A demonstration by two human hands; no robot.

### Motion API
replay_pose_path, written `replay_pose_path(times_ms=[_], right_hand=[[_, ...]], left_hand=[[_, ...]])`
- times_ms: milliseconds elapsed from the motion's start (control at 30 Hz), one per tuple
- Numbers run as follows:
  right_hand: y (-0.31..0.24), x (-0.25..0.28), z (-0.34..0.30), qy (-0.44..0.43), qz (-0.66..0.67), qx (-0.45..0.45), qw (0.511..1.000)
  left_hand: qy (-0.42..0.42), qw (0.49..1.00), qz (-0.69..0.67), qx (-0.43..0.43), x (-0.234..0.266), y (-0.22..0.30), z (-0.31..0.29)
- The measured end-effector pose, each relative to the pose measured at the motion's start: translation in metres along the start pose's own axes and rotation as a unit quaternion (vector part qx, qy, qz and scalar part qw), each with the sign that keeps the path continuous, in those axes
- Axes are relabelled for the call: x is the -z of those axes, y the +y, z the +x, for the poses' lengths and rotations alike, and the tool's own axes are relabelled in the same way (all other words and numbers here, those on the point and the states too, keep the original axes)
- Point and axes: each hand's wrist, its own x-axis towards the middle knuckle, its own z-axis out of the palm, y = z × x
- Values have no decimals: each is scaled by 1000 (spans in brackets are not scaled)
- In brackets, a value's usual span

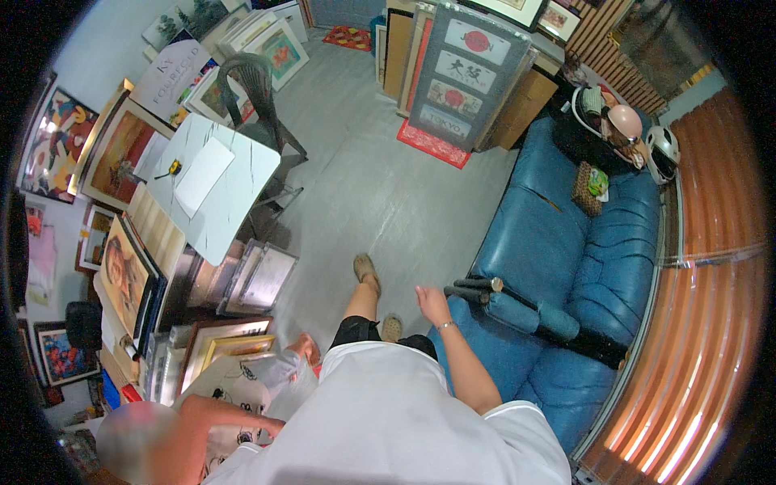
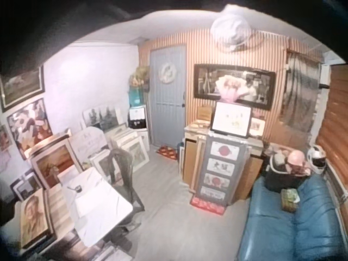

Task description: The person moves a wooden frame onto a workbench, retrieves a wooden panel, and places it into the frame. They then walk through the shop, pick up a framed artwork, and return to the workbench to insert the artwork into the frame.

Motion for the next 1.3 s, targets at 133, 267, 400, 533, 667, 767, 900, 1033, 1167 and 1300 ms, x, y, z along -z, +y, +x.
replay_pose_path(times_ms=[133,267,400,533,667,767,900,1033,1167,1300], right_hand=[[24,0,46,60,115,-82,988],[42,37,133,-45,-48,-98,993],[36,76,216,-68,42,-119,990],[-3,126,315,-62,188,-177,964],[-58,173,397,21,195,-105,975],[-83,211,448,55,114,-44,991],[-95,284,526,134,70,-12,988],[-103,391,629,250,67,30,965],[-118,511,745,326,-25,65,943],[-144,608,838,396,-55,88,912]], left_hand=[[-6,998,35,44,-17,12,53],[-17,984,172,-37,-28,68,113],[-4,962,259,-91,-27,208,172],[24,994,103,38,-18,384,227],[-31,974,197,-109,-17,513,282],[-91,978,180,-57,-26,571,321],[-106,986,126,-31,-51,604,361],[-26,999,30,-2,-89,607,378],[-7,988,146,51,-132,632,386],[-37,992,118,-1,-192,701,386]])
